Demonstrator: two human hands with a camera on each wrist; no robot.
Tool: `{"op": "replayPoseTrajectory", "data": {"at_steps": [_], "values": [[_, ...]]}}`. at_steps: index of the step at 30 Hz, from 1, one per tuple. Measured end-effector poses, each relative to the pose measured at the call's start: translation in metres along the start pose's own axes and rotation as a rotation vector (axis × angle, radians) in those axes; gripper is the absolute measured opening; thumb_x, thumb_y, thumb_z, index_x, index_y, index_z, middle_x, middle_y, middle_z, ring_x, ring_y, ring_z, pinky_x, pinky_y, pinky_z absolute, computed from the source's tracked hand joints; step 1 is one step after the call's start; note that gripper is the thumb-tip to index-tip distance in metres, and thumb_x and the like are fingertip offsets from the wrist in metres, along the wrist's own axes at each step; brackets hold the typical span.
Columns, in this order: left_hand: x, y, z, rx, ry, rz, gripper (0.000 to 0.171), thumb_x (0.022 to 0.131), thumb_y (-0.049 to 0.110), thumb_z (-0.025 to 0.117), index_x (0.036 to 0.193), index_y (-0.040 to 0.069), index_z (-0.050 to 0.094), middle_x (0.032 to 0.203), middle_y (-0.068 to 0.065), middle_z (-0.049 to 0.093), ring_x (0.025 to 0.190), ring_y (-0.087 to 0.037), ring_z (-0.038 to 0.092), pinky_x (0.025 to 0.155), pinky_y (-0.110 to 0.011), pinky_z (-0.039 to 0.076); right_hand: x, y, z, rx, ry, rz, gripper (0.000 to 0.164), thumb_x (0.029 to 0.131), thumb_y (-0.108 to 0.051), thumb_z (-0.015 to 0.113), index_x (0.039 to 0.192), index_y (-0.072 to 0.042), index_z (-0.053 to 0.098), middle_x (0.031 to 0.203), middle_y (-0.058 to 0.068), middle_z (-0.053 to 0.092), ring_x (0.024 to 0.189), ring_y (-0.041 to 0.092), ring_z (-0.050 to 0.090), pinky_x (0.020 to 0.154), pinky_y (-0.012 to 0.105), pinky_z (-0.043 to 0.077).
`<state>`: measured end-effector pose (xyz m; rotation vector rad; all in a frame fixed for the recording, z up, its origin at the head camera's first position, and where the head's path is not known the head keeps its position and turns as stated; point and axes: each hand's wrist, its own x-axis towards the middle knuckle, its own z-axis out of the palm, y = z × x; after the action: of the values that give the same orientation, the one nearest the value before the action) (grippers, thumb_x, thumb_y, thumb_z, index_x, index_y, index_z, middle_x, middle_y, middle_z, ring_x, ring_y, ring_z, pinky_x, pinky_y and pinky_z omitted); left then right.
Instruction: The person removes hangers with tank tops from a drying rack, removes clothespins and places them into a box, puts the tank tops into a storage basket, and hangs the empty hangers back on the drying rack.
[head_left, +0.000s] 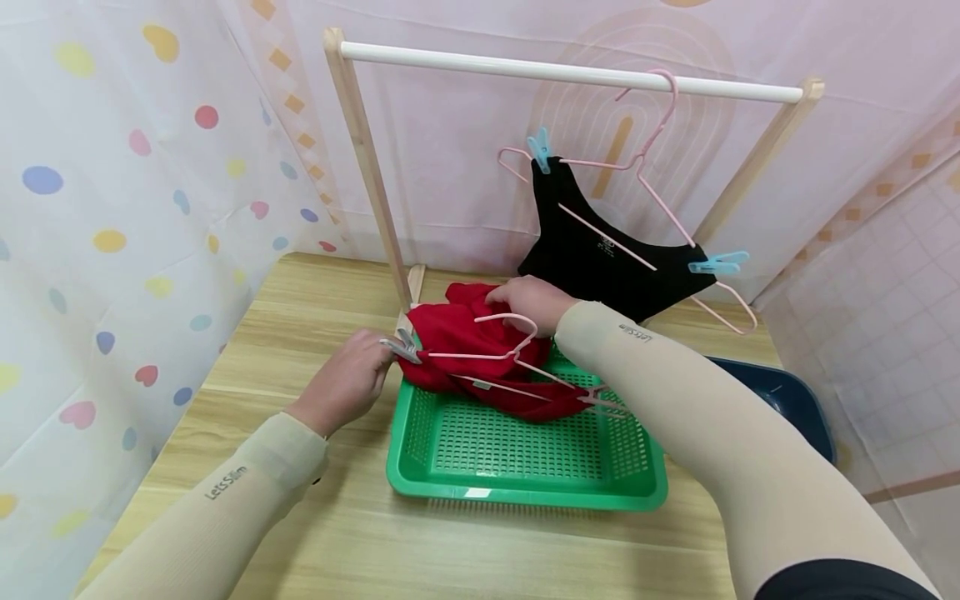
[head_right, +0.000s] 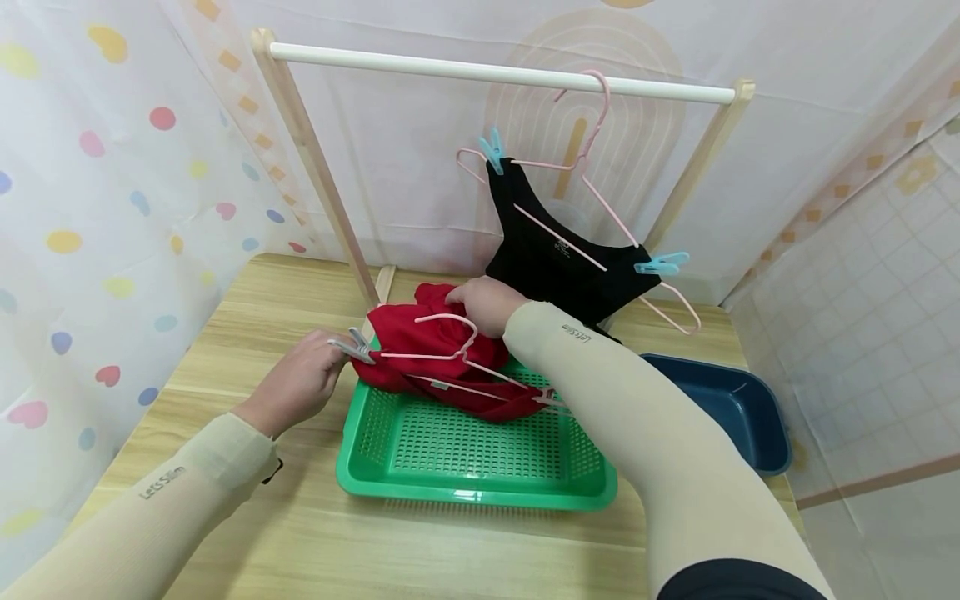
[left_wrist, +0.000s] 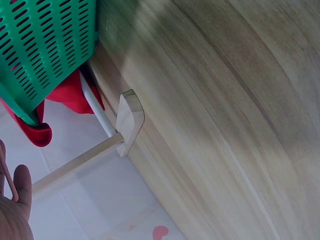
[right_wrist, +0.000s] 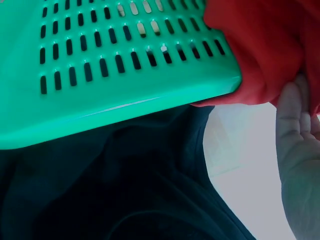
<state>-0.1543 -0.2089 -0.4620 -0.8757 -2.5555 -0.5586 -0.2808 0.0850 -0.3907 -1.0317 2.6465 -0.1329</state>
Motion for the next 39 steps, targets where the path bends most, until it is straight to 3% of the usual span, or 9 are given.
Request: {"op": "replayPoseTrajectory", "data": {"at_steps": [13,21,29,39], "values": [[0.000,0.001,0.000,-0.015,0.025,0.007,0.010,0.098,-0.002,0.066,0.106,0.003,0.070,0.110,-0.013,0.076,0.102,-0.031,0.065,0.094,-0.046,0.053,-0.002,0.000,0.001,0.026,0.071,0.057,0.021,0.102,-0.011,0.068,0.122,-0.013,0.074,0.125,0.004,0.075,0.108,0.023,0.067,0.102,0.035,0.053],[0.002,0.004,-0.002,-0.031,0.002,-0.045,0.010,0.100,-0.002,0.064,0.106,0.001,0.071,0.112,-0.013,0.075,0.103,-0.031,0.064,0.093,-0.046,0.054,-0.017,0.000,-0.011,0.059,0.107,0.050,0.020,0.102,-0.012,0.069,0.121,-0.013,0.074,0.123,0.004,0.075,0.108,0.023,0.067,0.102,0.036,0.053],[0.002,0.004,-0.003,-0.031,0.031,-0.044,0.014,0.098,-0.006,0.063,0.104,0.001,0.072,0.111,-0.013,0.076,0.101,-0.032,0.063,0.091,-0.047,0.053,-0.032,-0.002,-0.024,0.131,0.142,0.032,0.012,0.101,-0.018,0.072,0.111,-0.013,0.076,0.113,0.001,0.076,0.102,0.022,0.066,0.100,0.037,0.053],[0.003,0.003,0.000,-0.032,0.067,-0.032,0.015,0.098,-0.007,0.063,0.106,0.003,0.071,0.108,-0.011,0.076,0.097,-0.030,0.064,0.089,-0.046,0.052,-0.048,-0.009,-0.037,0.197,0.126,0.069,0.009,0.100,-0.017,0.073,0.108,-0.015,0.077,0.105,0.000,0.076,0.097,0.020,0.061,0.090,0.035,0.053]]}}
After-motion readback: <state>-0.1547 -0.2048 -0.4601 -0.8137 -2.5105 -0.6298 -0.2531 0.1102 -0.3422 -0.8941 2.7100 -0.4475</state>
